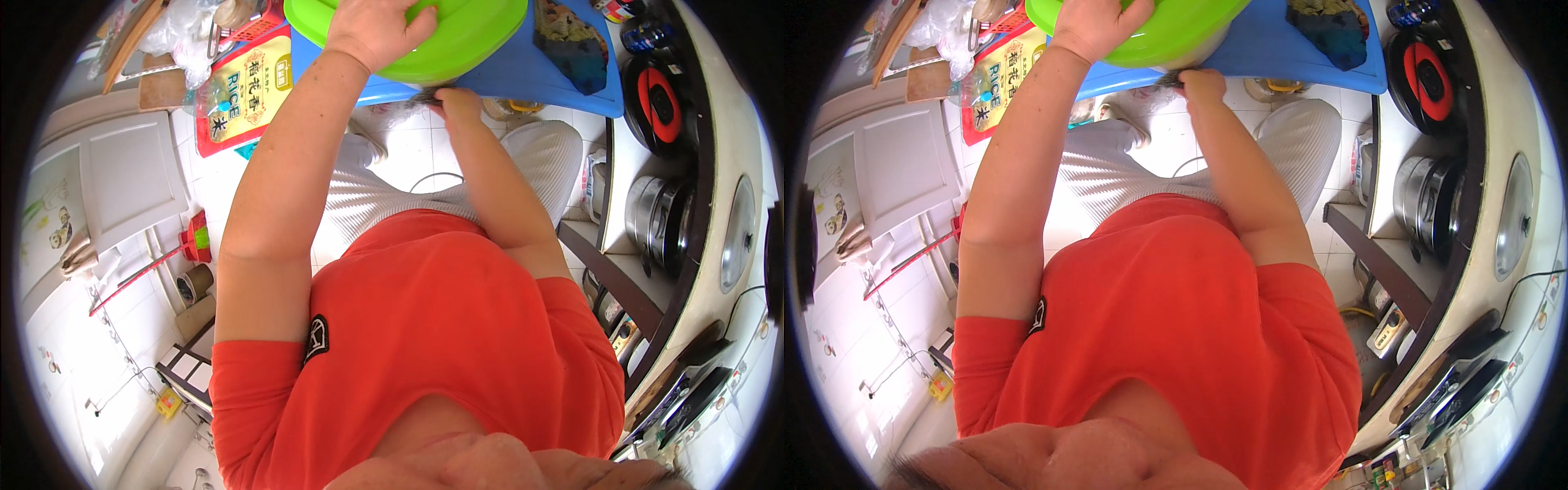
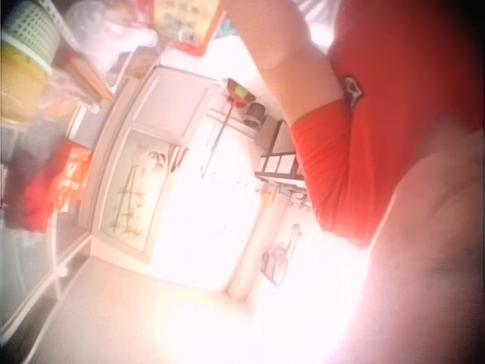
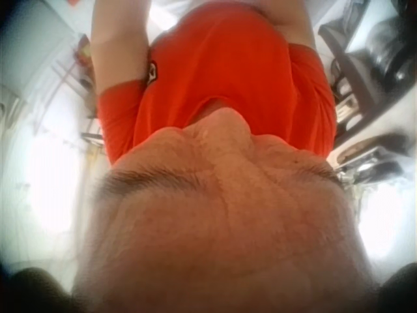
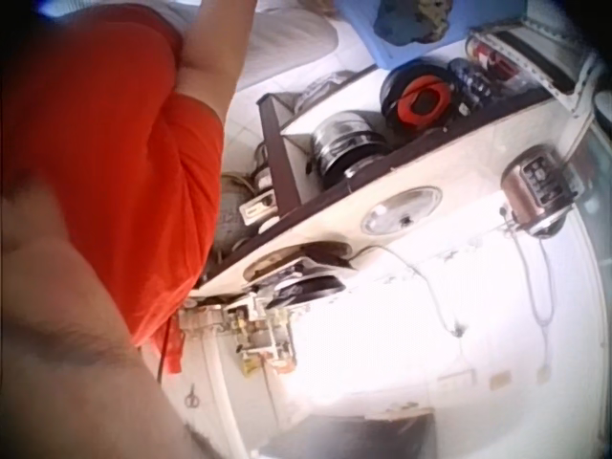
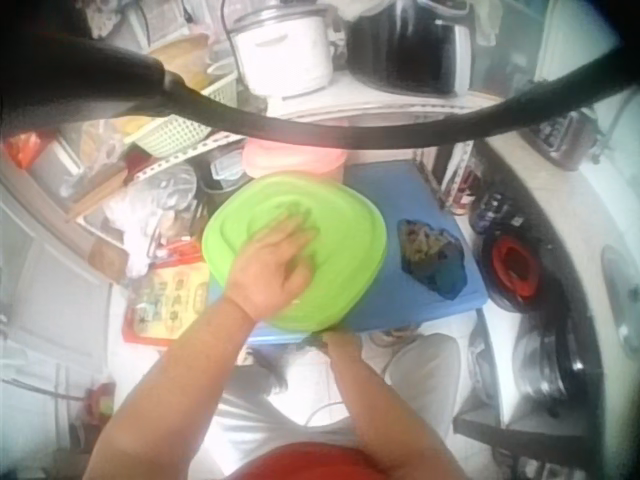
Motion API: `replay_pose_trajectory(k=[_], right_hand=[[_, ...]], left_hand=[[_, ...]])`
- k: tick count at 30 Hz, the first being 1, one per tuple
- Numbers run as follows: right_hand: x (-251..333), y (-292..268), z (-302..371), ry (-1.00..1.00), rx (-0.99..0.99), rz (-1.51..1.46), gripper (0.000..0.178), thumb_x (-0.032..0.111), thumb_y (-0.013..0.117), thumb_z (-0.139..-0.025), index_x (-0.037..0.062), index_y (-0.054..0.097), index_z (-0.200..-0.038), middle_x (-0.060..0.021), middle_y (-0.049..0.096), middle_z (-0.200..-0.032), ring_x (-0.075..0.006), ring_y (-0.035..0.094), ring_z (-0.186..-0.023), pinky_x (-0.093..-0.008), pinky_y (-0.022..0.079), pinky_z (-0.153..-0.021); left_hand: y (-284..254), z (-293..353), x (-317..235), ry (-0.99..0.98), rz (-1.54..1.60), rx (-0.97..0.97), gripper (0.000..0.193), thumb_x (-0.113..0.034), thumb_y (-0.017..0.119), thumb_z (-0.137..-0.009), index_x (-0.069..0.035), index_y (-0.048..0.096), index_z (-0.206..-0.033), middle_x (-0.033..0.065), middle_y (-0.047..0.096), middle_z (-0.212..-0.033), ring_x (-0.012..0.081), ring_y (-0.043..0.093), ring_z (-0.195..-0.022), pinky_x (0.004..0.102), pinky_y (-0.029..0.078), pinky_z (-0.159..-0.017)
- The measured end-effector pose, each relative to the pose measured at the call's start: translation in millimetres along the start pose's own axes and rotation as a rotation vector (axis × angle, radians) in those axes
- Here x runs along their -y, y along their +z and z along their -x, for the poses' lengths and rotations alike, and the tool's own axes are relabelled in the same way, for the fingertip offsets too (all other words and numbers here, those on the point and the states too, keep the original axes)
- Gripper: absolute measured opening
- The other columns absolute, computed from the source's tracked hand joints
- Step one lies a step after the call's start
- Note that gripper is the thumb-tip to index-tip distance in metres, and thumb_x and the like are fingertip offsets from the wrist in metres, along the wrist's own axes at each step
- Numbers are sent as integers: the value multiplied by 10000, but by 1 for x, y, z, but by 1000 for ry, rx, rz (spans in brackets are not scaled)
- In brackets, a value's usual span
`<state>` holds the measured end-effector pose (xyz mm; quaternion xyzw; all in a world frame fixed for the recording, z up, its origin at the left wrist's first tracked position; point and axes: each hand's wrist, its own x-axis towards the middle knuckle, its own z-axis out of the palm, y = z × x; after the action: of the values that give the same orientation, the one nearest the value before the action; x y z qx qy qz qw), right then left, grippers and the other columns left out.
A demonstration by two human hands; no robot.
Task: The person scrubs the exterior of a large plastic container with a green lid using a steel wool pad. They then wipe the container with a cloth and scrub the lid separately before placing it back on the container.
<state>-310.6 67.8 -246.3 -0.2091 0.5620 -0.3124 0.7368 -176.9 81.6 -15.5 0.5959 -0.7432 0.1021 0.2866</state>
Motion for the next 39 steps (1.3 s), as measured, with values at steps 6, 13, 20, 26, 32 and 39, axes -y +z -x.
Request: replay_pose_trajectory(k=[6,13,20,26,32,39], right_hand=[[37,-19,-43,-293,-146,-105,186,20,646,-772,-44,633,-945,-170,681,-911,-299,688,-819,-409,555,-622],[-19,35,31,96,-13,-169,221,-99,622,-782,-140,552,-987,-223,570,-1021,-347,658,-946,-369,658,-653],[-15,0,-13,-69,-165,12,245,-54,629,-717,-75,633,-961,-199,650,-875,-304,699,-750,-382,584,-514],[63,-30,-68,-577,-259,517,326,156,642,-767,3,741,-1037,-219,727,-1023,-351,703,-966,-391,539,-883],[81,-26,-74,-652,-224,518,318,149,620,-800,15,730,-1067,-227,720,-1027,-381,687,-991,-418,533,-892],[24,-22,-3,-443,-176,493,280,131,604,-784,9,721,-1007,-234,715,-1002,-386,676,-999,-435,525,-885]], left_hand=[[-3,0,-3,-8,23,-7,395,-154,641,-828,-75,663,-1215,218,593,-1338,396,538,-1273,457,433,-1077],[-8,-5,-11,-2,51,45,405,-86,610,-829,-63,652,-1230,232,585,-1341,431,530,-1268,459,431,-1076],[-8,-12,-15,26,-5,96,418,-56,585,-825,-44,642,-1240,234,576,-1350,436,522,-1270,470,407,-1090],[-10,-13,-17,15,4,111,427,-36,571,-810,-24,642,-1230,242,580,-1339,436,527,-1260,464,399,-1097],[-5,-8,-5,21,-44,184,450,-155,579,-880,-59,602,-1319,223,532,-1410,418,468,-1337,479,354,-1129],[0,-8,1,44,-32,116,407,-128,563,-856,-89,672,-1246,149,595,-1374,393,507,-1322,439,413,-1094]])
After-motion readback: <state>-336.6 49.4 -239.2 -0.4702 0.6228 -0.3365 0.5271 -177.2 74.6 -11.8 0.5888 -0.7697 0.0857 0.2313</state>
